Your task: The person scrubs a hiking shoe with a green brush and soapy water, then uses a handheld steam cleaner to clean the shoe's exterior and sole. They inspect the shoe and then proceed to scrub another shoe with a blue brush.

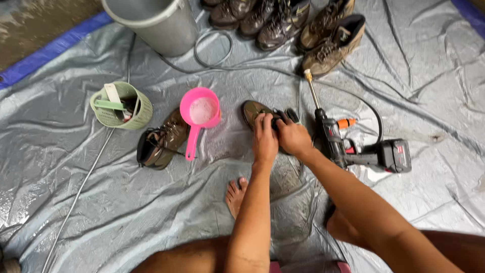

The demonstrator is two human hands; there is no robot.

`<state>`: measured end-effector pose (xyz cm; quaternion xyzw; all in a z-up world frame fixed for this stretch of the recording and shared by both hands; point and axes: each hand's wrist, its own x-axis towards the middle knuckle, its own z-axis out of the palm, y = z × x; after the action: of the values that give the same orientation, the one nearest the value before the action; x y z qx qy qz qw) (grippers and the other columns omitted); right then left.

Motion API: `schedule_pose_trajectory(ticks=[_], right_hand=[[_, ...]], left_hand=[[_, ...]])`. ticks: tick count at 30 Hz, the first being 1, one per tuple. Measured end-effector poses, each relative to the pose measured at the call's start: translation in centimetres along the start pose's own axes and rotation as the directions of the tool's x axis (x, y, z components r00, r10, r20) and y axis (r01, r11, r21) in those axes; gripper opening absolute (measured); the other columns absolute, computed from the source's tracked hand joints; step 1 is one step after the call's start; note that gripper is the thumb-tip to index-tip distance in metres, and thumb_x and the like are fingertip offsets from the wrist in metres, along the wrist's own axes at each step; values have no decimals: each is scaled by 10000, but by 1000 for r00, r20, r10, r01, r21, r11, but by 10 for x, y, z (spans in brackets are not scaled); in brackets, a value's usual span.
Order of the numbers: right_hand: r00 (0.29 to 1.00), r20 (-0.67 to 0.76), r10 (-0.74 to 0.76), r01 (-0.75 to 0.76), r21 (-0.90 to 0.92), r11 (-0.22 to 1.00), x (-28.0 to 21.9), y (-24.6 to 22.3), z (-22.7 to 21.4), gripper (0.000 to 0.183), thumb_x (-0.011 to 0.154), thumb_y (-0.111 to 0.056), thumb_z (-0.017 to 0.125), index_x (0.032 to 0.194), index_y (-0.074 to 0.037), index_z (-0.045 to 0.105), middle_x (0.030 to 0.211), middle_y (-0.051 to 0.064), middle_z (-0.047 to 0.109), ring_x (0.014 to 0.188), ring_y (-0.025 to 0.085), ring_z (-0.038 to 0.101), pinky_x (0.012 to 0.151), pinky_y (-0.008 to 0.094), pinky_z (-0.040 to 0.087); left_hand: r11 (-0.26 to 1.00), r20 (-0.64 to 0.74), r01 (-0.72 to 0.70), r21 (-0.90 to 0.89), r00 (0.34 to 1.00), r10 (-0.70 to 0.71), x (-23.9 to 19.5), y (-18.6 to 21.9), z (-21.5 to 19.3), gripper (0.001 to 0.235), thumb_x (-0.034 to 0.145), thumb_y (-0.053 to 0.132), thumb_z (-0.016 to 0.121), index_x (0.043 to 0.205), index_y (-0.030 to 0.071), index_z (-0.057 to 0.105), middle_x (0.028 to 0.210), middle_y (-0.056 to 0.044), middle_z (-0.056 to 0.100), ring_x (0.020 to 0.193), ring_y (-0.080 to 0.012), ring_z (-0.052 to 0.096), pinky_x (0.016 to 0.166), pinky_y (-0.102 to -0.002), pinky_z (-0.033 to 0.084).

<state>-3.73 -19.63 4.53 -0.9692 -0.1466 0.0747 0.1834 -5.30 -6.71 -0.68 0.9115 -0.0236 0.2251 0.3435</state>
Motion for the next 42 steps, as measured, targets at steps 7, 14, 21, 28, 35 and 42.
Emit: schedule_pose_trajectory(ticks=[7, 14, 21, 28, 35, 42], right_hand=[[966, 248, 70, -64, -30, 997, -28, 45, -31, 228, 918, -341, 648, 1068, -279, 807, 933, 188, 820, 951, 469, 800, 847, 585, 651], [999, -2, -47, 47, 11, 999, 10, 28, 30, 248, 976, -256, 606, 1155, -160, 750, 978, 250, 782, 833, 513, 781, 739, 629, 624], [970, 239, 38, 2, -167, 986, -1, 38, -42, 353, 1000, -391, 563, 1062, -177, 837, 895, 224, 812, 877, 479, 799, 779, 615, 634], [958, -62, 279, -232, 404, 885, 23, 10, 39, 276, 1055, -283, 677, 1279, -127, 717, 980, 281, 790, 982, 521, 774, 817, 622, 609], [943, 287, 171, -269, 348, 898, 14, 37, 6, 273, 1012, -371, 679, 1227, -277, 820, 1159, 170, 822, 1207, 439, 727, 1052, 566, 569], [922, 348, 170, -229, 136, 964, 13, 28, -8, 338, 1009, -437, 596, 1214, -292, 823, 1156, 137, 827, 1165, 414, 752, 1014, 563, 606]], left_hand=[[978, 169, 202, 49, 963, -208, -26, -12, 11, 309, 992, 121, 594, 1249, 193, 750, 1345, -166, 667, 1081, -456, 755, 854, -542, 677], [934, 391, 341, -104, 878, -276, -22, -2, -16, 744, 796, 270, 721, 1519, 173, 573, 1575, -209, 472, 1359, -550, 594, 1153, -614, 543], [924, 365, 357, -135, 885, -289, -25, 2, -10, 1008, 591, 445, 927, 1509, 195, 594, 1456, -153, 514, 1360, -510, 595, 1158, -598, 530], [911, 361, 360, -199, 892, -273, -28, -9, -5, 978, 595, 374, 883, 1510, 247, 561, 1469, -98, 513, 1311, -483, 602, 1180, -561, 488], [890, 363, 393, -233, 884, -295, -22, -6, -8, 1079, 565, 386, 922, 1555, 168, 555, 1463, -187, 528, 1321, -532, 580, 1168, -624, 466], [919, 409, 370, -138, 866, -287, -10, -9, 1, 1134, 541, 269, 897, 1583, 120, 474, 1473, -199, 473, 1330, -492, 497, 1225, -584, 368]])
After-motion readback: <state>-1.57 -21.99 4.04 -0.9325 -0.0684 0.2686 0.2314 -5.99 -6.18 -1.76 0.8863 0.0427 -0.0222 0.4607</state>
